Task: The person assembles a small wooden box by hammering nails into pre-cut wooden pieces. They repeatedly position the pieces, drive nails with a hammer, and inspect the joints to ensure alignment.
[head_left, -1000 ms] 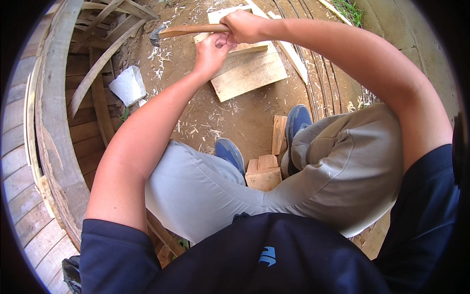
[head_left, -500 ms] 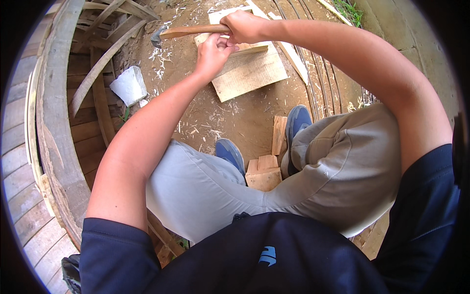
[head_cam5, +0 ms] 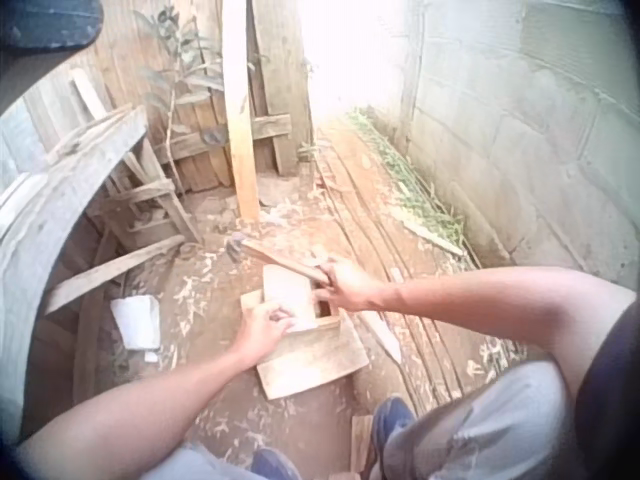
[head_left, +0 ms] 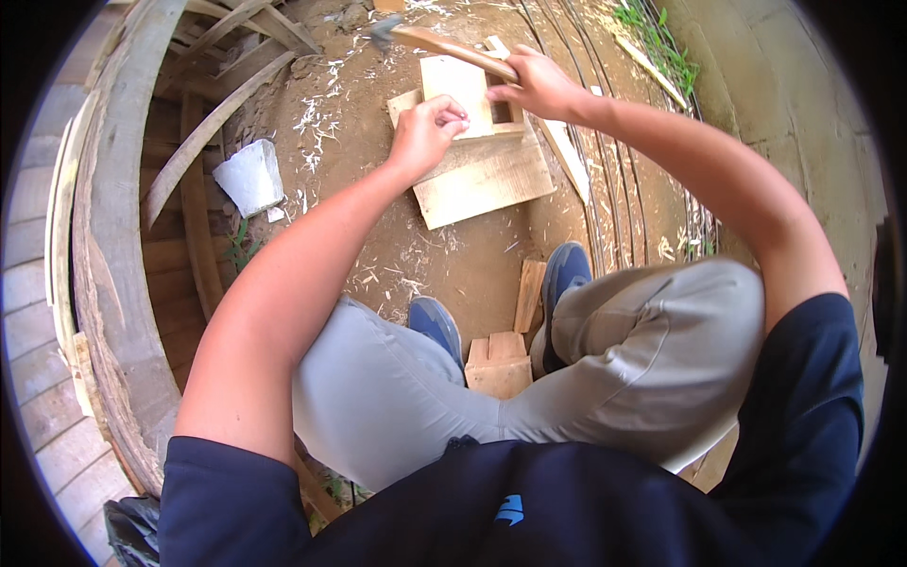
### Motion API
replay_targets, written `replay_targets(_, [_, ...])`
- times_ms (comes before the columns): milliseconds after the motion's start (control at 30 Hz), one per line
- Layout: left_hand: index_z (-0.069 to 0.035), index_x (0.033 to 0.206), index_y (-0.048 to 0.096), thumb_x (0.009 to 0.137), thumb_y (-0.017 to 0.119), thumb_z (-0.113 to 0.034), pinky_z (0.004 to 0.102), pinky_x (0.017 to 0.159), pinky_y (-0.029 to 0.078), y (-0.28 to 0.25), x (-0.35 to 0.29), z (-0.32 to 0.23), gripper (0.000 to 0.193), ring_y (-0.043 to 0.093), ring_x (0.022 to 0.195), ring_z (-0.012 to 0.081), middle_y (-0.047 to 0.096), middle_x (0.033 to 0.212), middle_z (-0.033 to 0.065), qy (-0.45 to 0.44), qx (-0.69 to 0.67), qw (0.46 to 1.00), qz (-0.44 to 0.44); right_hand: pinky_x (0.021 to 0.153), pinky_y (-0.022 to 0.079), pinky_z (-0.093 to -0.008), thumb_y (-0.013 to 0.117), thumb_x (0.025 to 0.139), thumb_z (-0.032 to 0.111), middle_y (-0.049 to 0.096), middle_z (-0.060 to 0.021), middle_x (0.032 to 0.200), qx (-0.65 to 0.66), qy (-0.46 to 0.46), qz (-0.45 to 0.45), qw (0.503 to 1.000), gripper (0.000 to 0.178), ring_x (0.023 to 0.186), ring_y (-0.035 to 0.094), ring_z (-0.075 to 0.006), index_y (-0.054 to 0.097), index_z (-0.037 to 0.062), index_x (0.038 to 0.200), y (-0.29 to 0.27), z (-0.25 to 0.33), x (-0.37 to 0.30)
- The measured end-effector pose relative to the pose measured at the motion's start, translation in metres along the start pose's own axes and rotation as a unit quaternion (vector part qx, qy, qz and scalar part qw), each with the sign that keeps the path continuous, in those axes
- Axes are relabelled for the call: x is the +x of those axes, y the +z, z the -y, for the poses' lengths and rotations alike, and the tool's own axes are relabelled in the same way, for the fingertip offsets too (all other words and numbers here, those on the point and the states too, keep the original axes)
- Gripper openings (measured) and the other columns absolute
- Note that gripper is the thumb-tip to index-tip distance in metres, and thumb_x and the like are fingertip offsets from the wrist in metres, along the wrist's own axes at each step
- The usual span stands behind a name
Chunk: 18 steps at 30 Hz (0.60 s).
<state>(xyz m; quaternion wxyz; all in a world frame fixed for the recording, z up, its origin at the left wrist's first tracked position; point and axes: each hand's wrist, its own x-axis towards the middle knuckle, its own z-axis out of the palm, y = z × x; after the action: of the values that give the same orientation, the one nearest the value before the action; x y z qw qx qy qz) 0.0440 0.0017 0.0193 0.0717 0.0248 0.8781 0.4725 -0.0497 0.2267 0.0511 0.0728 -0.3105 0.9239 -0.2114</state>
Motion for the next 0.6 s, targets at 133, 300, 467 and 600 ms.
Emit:
replay_targets(133, [-0.003, 0.100, 0.073, 0.091, 0.078, -0.008, 0.0294, 0.082, 0.058, -0.002, 0.001, -0.002, 0.011, 0.073, 0.090, 0.0115, 0.078, 0.095, 0.0067, -0.012, -0.021, 1.000, 0.011, 0.088, 0.051, -0.0452, 0.082, 0.086, 0.052, 0.058, -0.0170, 0.106, -0.003, 0.078, -0.022, 0.997, 0.059, 0.099, 0.061, -0.0299, 0.061, -0.0022, 0.097, 0.002, -0.013, -0.020])
replay_targets(300, [-0.003, 0.098, 0.074, 0.091, 0.077, -0.008, 0.0302, 0.083, 0.057, 0.000, 0.000, 0.009, 0.009, 0.073, 0.091, 0.0109, 0.079, 0.095, 0.0059, 0.014, 0.009, 1.000, 0.019, 0.080, 0.057, -0.0448, 0.085, 0.083, 0.042, 0.071, -0.0231, 0.094, 0.111, 0.186, -0.062, 0.974, 0.055, 0.087, 0.072, -0.0313, 0.067, -0.0078, 0.099, 0.046, -0.010, -0.028])
replay_targets(467, [-0.003, 0.100, 0.076, 0.092, 0.077, -0.011, 0.0286, 0.082, 0.058, -0.003, -0.010, -0.002, 0.012, 0.076, 0.091, 0.0123, 0.080, 0.094, 0.0067, 0.010, -0.019, 1.000, 0.010, 0.073, 0.062, -0.0406, 0.085, 0.079, 0.026, 0.075, -0.0244, 0.090, 0.174, 0.281, -0.089, 0.940, 0.045, 0.080, 0.076, -0.0320, 0.068, -0.0091, 0.103, 0.052, -0.003, -0.018])
replay_targets(600, [-0.003, 0.100, 0.076, 0.094, 0.076, -0.012, 0.0295, 0.084, 0.058, 0.008, -0.013, -0.025, 0.011, 0.075, 0.093, 0.0125, 0.080, 0.097, 0.0066, -0.001, -0.047, 0.997, 0.066, 0.076, 0.062, -0.0407, 0.089, 0.075, 0.023, 0.075, -0.0253, 0.094, 0.175, 0.312, -0.054, 0.932, 0.048, 0.084, 0.077, -0.0329, 0.068, -0.0096, 0.104, 0.031, -0.018, -0.034])
